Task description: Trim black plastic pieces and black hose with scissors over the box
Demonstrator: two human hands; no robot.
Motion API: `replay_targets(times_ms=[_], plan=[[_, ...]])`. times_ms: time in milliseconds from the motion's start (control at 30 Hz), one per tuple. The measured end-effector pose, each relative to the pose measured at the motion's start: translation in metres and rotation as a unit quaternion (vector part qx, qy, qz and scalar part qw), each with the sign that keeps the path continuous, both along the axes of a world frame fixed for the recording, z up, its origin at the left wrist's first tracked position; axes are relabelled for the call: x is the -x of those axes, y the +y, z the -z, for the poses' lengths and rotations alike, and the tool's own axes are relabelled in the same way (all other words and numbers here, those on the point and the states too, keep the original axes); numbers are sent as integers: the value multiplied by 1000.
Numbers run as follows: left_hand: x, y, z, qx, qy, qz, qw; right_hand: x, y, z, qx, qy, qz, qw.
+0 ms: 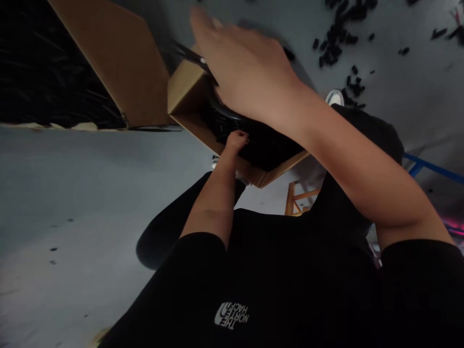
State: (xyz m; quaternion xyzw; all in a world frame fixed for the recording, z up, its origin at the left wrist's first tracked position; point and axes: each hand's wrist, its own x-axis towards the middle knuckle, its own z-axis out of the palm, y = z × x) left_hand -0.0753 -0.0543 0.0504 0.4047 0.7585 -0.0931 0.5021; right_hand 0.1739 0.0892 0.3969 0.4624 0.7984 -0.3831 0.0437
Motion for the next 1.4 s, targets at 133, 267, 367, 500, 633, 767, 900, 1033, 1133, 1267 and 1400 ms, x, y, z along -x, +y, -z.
replay_targets(times_ms=[133, 267, 367, 500, 633, 767, 900, 1033, 1133, 1267, 1400], plan=[[17, 32, 8, -53, 38, -32, 997, 2, 2, -5, -38, -19, 43, 998], [29, 63, 15, -142, 36, -44, 988, -4, 4, 0, -34, -6, 103, 994], [32, 83, 23, -219, 32, -44, 974, -6, 4, 3, -17, -6, 118, 993], [21, 103, 32, -230, 34, -17, 972, -8, 4, 5, 0, -8, 106, 994], [-2, 110, 34, -167, 74, -5, 983, -10, 8, 6, 11, -25, 110, 994], [-11, 102, 26, -165, 39, -12, 986, -5, 13, 6, 30, -52, 100, 993], [5, 93, -9, -185, -85, -75, 976, 6, 12, 12, 25, -54, 74, 996], [37, 77, -94, -191, -248, -153, 937, 14, 9, 25, -4, -34, 37, 999], [55, 48, -174, -251, -291, -155, 910, 17, 6, 36, -16, -25, 19, 999], [56, 6, -235, -331, -285, -167, 884, 24, 4, 52, -16, -17, 2, 1000], [48, -7, -233, -338, -234, -171, 895, 33, 0, 59, -9, -39, -19, 999]])
